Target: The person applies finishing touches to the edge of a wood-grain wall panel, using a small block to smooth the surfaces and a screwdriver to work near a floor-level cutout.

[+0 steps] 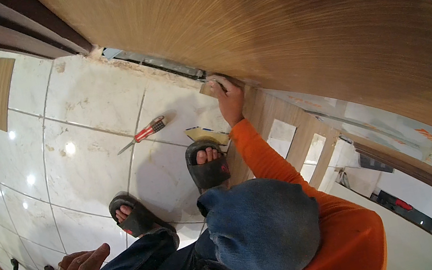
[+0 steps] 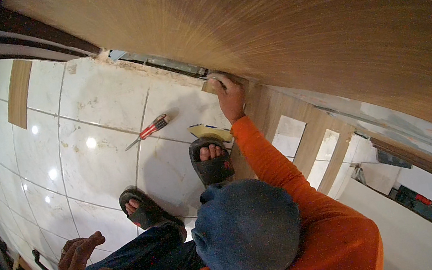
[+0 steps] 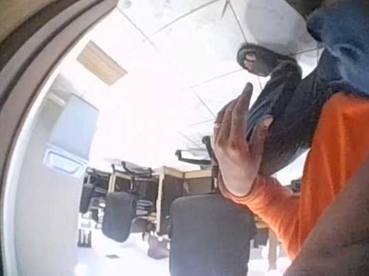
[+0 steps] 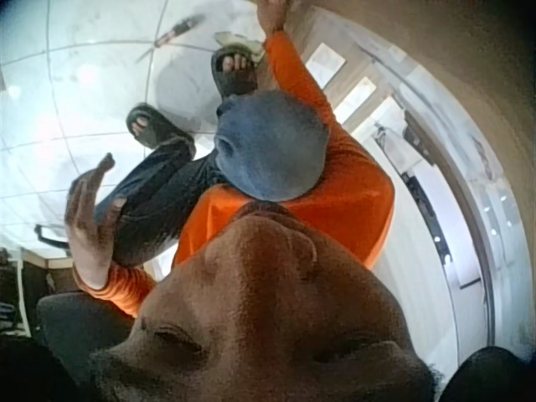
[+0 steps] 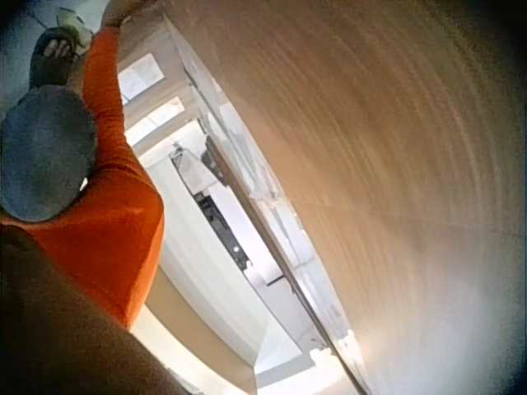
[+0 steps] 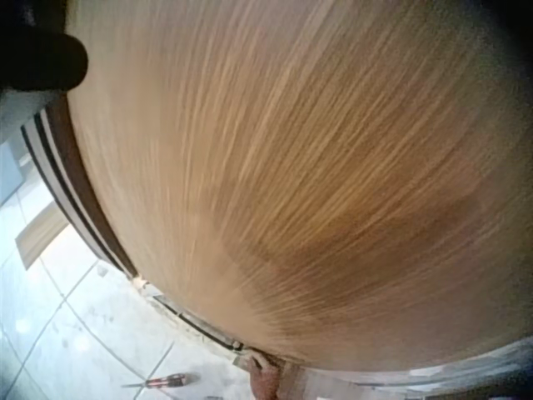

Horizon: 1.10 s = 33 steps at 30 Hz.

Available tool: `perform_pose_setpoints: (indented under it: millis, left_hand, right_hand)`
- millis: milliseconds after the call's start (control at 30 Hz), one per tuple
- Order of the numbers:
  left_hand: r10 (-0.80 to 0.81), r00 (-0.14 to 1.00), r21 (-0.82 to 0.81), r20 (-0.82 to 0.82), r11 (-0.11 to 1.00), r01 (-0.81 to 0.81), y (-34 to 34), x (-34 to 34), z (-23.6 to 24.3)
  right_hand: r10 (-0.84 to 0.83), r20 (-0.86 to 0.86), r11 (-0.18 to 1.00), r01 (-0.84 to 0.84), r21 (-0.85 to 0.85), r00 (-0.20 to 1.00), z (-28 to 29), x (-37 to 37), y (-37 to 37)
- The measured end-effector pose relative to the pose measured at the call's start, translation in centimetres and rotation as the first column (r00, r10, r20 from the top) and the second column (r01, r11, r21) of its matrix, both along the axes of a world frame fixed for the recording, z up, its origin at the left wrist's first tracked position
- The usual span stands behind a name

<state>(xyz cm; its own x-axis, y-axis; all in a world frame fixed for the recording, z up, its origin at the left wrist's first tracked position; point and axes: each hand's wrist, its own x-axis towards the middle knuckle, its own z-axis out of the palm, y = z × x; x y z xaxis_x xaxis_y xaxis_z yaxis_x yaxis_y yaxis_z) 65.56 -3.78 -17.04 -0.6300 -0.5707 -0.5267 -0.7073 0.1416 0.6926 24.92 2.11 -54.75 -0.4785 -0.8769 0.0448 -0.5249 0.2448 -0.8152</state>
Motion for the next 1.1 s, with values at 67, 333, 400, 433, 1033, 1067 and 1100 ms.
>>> perform_pose_setpoints:
  millis: [67, 333, 400, 433, 1033, 1067, 1100]
  left_hand:
    - [0.076, 0.995, 0.029, 0.069, 0.997, -0.078, 0.3, -0.3, -0.4]
    - [0.051, 0.998, 0.021, 0.031, 0.998, -0.052, -1.0, -0.8, -2.0]
    - [0.007, 0.999, 0.010, 0.033, 1.000, -0.007, -1.5, -0.6, -2.4]
    - [-0.019, 0.999, 0.012, 0.040, 1.000, 0.018, -1.7, -0.8, -2.5]
    - [0.077, 0.996, 0.149, 0.051, 0.985, -0.084, -0.3, 1.5, -3.1]
    - [0.096, 0.994, 0.168, 0.051, 0.980, -0.103, -0.4, 1.8, -3.2]
    - [0.110, 0.991, 0.169, 0.082, 0.978, -0.123, -0.6, 2.0, -3.0]
  right_hand:
    - [0.052, -0.128, 0.996, -0.061, -0.064, 0.990, -0.2, -0.5, 0.0]
    - [0.220, -0.365, 0.975, -0.206, 0.077, 0.905, 1.1, -0.5, -0.1]
    - [0.265, -0.402, 0.964, -0.245, 0.102, 0.877, 1.0, -0.8, -0.5]
    - [0.283, -0.410, 0.959, -0.266, 0.100, 0.867, 0.9, -0.8, -0.8]
    - [0.597, -0.374, 0.786, -0.421, 0.453, 0.710, 1.0, -3.2, -1.2]
    - [0.611, -0.349, 0.764, -0.415, 0.493, 0.711, 1.2, -2.7, -1.4]
    - [0.603, -0.328, 0.770, -0.422, 0.479, 0.727, 1.2, -2.1, -1.4]
